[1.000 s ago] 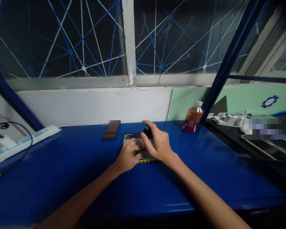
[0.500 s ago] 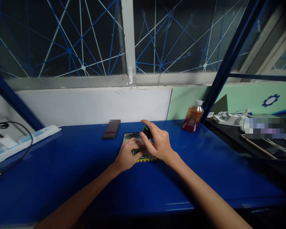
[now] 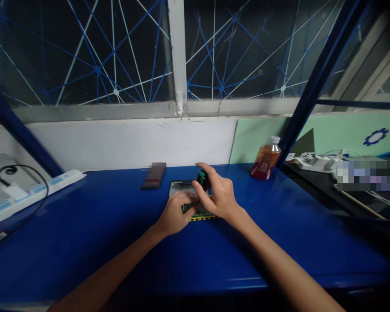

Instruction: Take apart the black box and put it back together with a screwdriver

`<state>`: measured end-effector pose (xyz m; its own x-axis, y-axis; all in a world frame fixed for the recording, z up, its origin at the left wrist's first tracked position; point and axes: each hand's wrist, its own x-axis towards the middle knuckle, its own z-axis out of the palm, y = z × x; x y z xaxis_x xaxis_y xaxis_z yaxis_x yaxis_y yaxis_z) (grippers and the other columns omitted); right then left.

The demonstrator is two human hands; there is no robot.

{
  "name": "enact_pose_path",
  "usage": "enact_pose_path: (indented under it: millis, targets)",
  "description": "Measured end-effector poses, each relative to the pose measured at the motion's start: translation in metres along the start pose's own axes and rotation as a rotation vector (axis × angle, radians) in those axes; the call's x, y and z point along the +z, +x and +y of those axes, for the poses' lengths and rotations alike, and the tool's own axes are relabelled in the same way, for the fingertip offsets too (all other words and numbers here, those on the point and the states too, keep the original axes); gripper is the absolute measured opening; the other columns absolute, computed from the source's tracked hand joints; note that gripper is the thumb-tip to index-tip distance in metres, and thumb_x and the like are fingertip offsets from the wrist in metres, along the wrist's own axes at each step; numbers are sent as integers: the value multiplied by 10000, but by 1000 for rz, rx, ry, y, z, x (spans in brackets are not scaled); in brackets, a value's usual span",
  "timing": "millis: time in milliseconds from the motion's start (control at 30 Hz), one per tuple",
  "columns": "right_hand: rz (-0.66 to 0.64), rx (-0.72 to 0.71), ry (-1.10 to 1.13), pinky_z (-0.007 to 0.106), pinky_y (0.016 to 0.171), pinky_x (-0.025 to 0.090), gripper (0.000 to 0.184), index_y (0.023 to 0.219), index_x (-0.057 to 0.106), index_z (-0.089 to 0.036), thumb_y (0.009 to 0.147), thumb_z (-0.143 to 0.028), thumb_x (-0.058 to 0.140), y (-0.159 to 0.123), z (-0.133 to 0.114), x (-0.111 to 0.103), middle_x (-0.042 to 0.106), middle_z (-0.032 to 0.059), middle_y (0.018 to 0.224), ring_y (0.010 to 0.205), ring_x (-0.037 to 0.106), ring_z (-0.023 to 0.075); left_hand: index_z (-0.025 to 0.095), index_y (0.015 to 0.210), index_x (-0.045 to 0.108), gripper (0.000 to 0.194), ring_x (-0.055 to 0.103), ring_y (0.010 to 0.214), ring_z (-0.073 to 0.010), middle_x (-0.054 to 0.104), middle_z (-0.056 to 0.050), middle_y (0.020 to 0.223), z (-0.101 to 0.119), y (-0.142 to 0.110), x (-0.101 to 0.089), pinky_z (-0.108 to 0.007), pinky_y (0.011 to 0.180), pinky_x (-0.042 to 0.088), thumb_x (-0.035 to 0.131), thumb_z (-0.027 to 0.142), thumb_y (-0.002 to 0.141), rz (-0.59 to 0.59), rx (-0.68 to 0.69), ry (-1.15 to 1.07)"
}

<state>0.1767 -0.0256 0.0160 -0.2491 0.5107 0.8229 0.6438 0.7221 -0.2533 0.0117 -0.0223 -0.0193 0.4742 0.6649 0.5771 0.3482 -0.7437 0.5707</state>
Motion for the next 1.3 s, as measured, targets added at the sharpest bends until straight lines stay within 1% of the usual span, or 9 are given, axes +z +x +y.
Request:
enact_pose_path:
  millis: [233,333,433,567,800,967,1067,1200,1300]
  targets:
    - [1,-21,-2,282,650,481,421,1315,418,-147,912,-262,467,-1,0,2,670,73,1023,729,630,145,173,849,734,72,668,802,-200,730,-52,849,-2,-2,3,-322,763,494,672,175,812,53,2,5]
    - [-1,-16,-7,282,646,484,429,1318,414,-150,909,-264,475,0,0,3,671,68,1009,712,625,143,179,858,739,94,672,789,-200,733,-51,845,-5,-3,5,-323,750,492,660,154,813,54,-5,22]
    - [4,-14,-20,284,632,488,439,1311,424,-151,901,-291,493,0,0,3,670,60,964,684,619,143,182,878,744,131,678,824,-218,738,-60,867,-6,-4,5,-340,768,493,640,139,812,34,-14,41]
    - [10,-13,-28,283,616,489,441,1309,425,-156,900,-311,490,-1,0,3,667,50,918,669,618,142,175,901,745,159,682,840,-224,740,-72,881,-7,-4,3,-349,772,496,604,154,832,18,-17,35]
    - [9,-7,-32,285,609,491,456,1319,411,-148,899,-303,493,-1,0,2,672,55,926,652,619,141,175,934,736,161,681,842,-223,740,-70,891,-7,-4,3,-352,768,498,605,177,839,19,-3,40]
    - [14,2,-42,288,623,499,461,1326,403,-163,901,-316,493,-1,1,4,669,60,960,657,620,142,164,855,729,83,685,818,-231,745,-74,883,-9,-4,7,-353,758,495,696,209,793,94,21,63]
    - [13,5,-41,289,629,502,467,1333,394,-170,904,-328,490,-1,1,4,667,59,969,664,623,143,169,835,731,58,690,808,-225,749,-67,872,-10,-3,7,-343,758,499,702,198,794,114,27,48]
    - [5,-3,-47,290,637,501,475,1332,400,-155,902,-333,498,0,1,4,666,62,969,671,621,144,184,831,737,72,692,833,-226,751,-61,883,-10,-3,6,-355,803,494,683,152,795,96,26,56]
    - [0,-6,-55,291,637,499,481,1332,405,-143,902,-339,496,0,1,4,664,65,965,669,617,146,182,851,740,109,691,847,-233,751,-74,903,-8,-4,6,-366,797,500,651,139,806,69,19,73]
